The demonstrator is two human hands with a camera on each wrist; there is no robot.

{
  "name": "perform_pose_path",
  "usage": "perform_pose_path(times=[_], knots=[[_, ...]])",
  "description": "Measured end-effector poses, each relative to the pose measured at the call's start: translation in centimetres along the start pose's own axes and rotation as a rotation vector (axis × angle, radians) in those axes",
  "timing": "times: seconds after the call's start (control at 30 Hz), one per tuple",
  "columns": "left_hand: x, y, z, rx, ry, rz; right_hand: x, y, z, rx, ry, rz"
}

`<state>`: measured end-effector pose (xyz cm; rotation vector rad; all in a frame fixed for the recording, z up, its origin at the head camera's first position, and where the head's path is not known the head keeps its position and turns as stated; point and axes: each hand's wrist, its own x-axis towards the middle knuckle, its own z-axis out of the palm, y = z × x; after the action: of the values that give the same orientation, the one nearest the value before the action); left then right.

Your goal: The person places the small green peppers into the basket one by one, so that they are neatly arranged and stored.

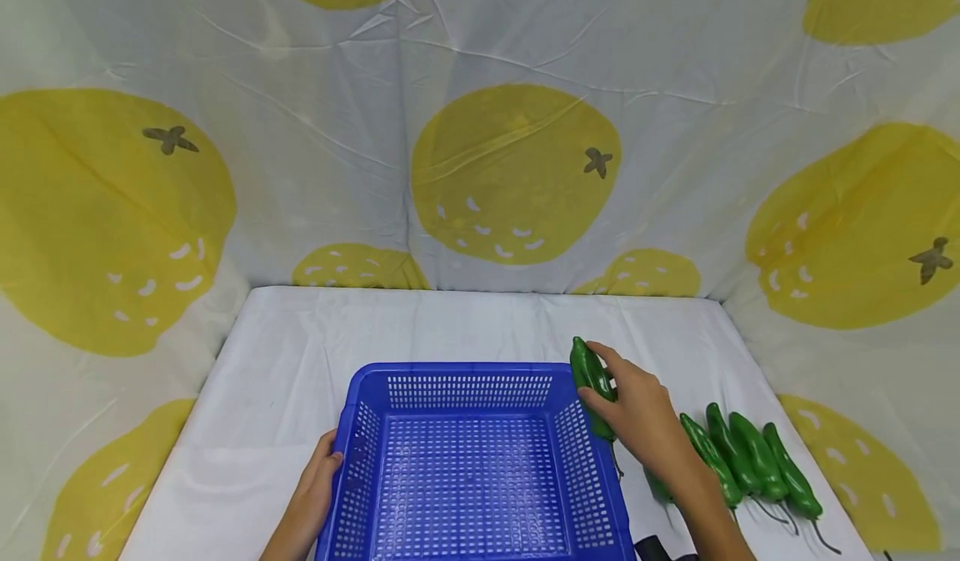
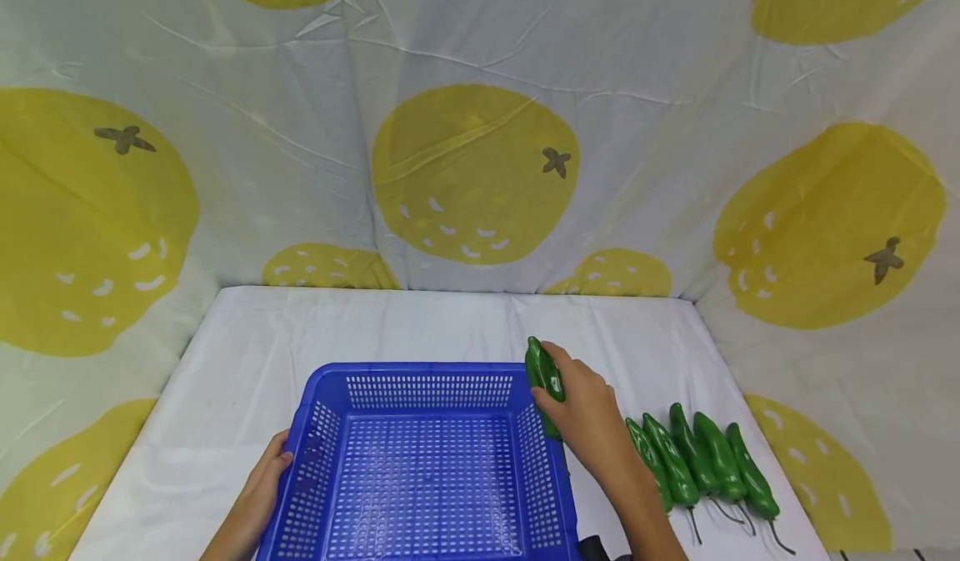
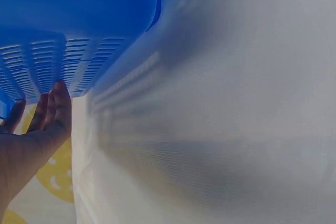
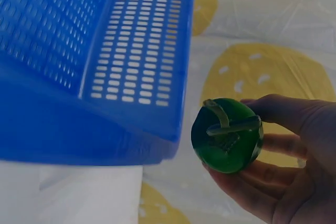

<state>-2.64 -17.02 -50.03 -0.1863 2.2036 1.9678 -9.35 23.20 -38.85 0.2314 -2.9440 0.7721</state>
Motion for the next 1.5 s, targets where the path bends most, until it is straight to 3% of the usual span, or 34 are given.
perform_pose_path(times=[0.6, 0.8, 1.07, 1.5], knots=[[-0.1, 0.1, 0.0, 0.008, 0.002, -0.013, 1.7, -3.4, 3.6, 0.247, -0.129, 0.008], [0.0, 0.1, 0.1, 0.004, 0.007, 0.000, 2.0, -5.3, 5.0, 0.287, -0.166, -0.008], [-0.1, 0.2, 0.1, -0.001, 0.007, 0.001, 2.4, -7.6, 7.3, 0.365, -0.272, -0.103], [-0.1, 0.2, 0.1, 0.004, 0.009, -0.018, 2.8, -10.4, 11.0, 0.426, -0.396, -0.115]])
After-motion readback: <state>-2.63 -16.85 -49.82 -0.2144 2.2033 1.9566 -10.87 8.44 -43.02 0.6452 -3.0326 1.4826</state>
